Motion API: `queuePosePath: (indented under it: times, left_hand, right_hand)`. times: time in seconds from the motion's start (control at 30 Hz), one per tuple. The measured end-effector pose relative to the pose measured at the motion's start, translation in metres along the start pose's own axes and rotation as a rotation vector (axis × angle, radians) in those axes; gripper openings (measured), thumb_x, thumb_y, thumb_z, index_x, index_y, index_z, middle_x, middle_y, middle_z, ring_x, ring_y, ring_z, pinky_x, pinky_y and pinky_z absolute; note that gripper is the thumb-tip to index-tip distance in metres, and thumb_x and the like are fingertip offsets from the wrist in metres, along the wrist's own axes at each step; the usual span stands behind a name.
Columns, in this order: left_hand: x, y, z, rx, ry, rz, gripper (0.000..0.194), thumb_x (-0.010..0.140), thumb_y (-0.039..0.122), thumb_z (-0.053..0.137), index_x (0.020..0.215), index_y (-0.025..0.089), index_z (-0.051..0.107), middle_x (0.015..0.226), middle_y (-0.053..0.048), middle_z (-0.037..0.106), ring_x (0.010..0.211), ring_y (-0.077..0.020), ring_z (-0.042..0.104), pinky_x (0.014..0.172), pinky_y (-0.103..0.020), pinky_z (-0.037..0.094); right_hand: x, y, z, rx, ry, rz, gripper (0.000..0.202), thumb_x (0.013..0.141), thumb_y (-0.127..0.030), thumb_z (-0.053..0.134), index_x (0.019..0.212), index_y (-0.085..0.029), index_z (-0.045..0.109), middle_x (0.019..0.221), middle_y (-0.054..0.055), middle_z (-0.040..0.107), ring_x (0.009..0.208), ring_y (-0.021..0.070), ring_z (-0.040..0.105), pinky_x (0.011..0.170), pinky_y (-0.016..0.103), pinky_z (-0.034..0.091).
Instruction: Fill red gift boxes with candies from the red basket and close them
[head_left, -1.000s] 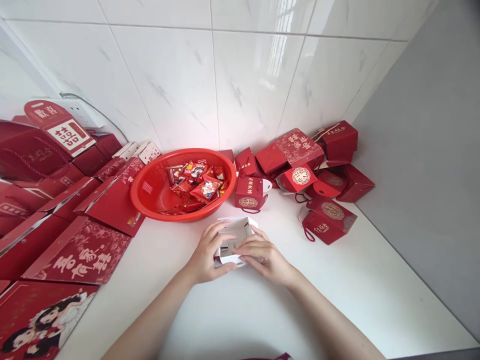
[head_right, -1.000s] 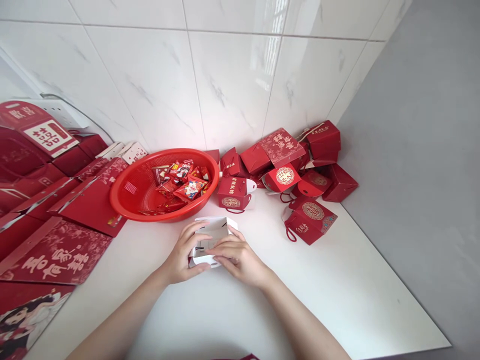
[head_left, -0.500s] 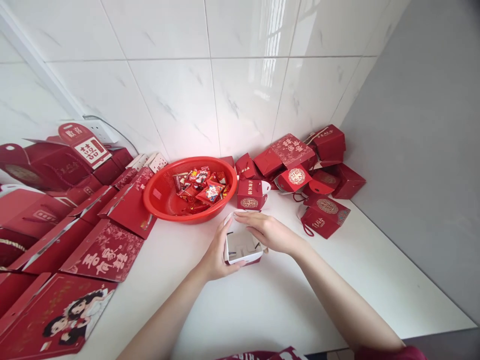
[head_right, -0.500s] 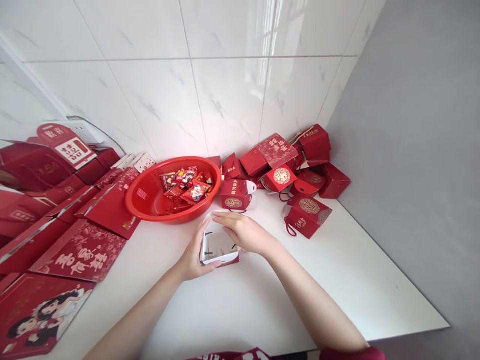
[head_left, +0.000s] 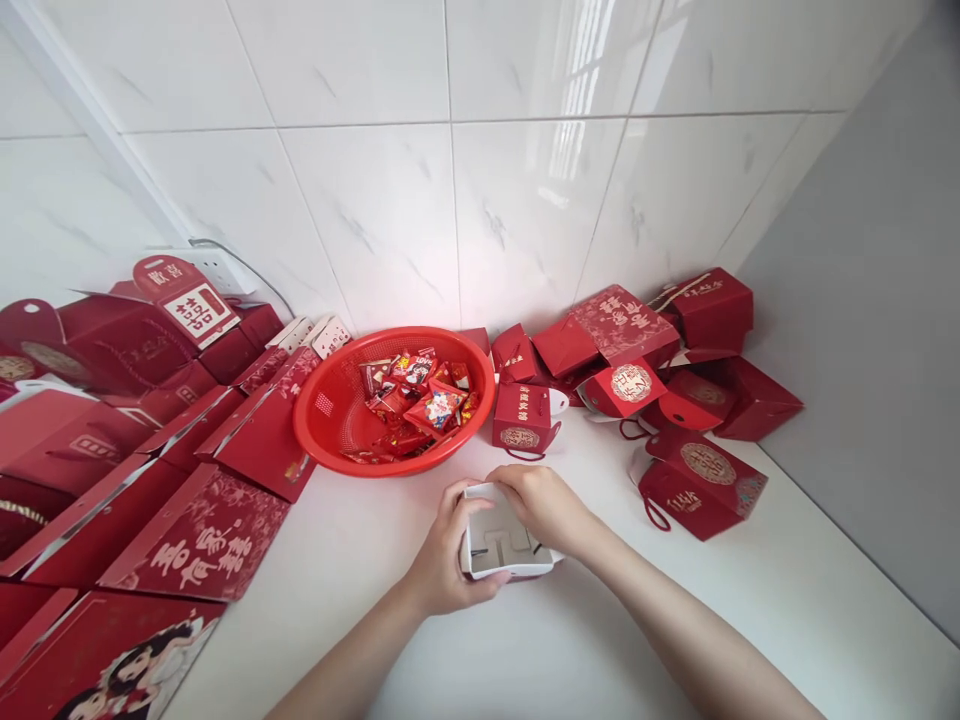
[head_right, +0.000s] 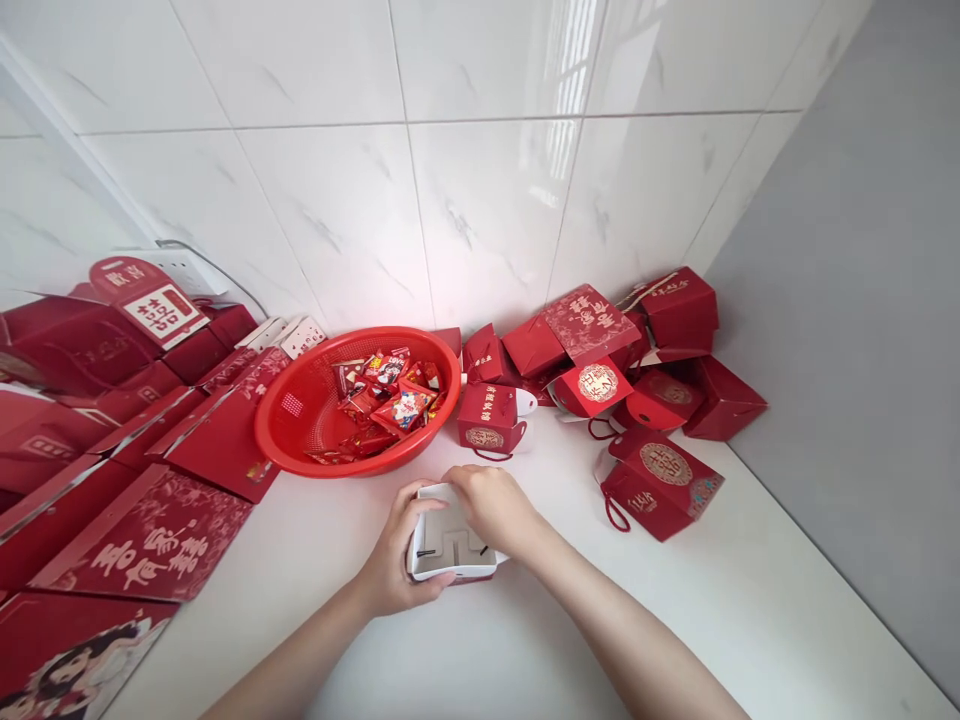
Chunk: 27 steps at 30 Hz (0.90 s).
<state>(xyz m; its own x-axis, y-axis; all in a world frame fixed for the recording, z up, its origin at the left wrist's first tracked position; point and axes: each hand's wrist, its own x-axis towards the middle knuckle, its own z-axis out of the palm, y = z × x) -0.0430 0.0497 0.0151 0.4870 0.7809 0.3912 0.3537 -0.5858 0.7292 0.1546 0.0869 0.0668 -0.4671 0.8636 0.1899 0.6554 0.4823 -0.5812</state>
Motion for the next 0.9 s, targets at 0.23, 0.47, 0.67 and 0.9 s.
queuePosePath:
  times: [0.23,0.47,0.67,0.9]
  left_hand:
    - [-0.005,0.007,-0.01,0.275,-0.021,0.046,0.077,0.071,0.041,0.07,0.138,0.023,0.038,0.145,-0.018,0.035,0.136,-0.0376,0.036,0.108,-0.051,0.039]
    - [0.016,0.062,-0.098,0.769,0.296,0.429,0.069,0.074,0.052,0.068,0.137,0.03,0.052,0.143,-0.008,0.048,0.124,-0.0337,0.047,0.113,-0.048,0.032]
    - [0.13,0.013,-0.192,0.663,0.57,-0.042,0.034,0.087,0.029,0.054,0.119,0.019,0.06,0.133,-0.009,0.052,0.128,-0.0264,0.048,0.112,-0.043,0.036]
    - [0.197,-0.097,-0.183,0.613,-0.018,-0.475,0.054,0.076,0.045,0.066,0.12,0.013,0.061,0.135,-0.017,0.057,0.132,-0.0329,0.047,0.112,-0.043,0.033]
  right_hand:
    - [-0.032,0.017,0.01,0.465,0.133,-0.068,0.032,0.1,-0.041,0.045,0.118,-0.022,0.063,0.141,0.012,0.053,0.13,0.025,0.051,0.106,0.04,0.044]
    - [-0.093,0.027,0.026,0.312,0.392,-0.108,0.065,0.095,-0.066,0.033,0.146,-0.027,0.035,0.163,0.013,0.013,0.149,0.0411,0.011,0.113,0.068,0.02]
    - [-0.096,0.039,0.036,0.518,0.567,0.253,0.034,0.1,-0.04,0.044,0.129,-0.025,0.05,0.146,0.014,0.043,0.132,0.0306,0.047,0.104,0.052,0.044]
    - [-0.086,0.054,0.027,0.627,0.299,0.319,0.03,0.1,-0.041,0.042,0.103,-0.02,0.063,0.099,0.009,0.07,0.087,0.0242,0.067,0.075,0.035,0.055]
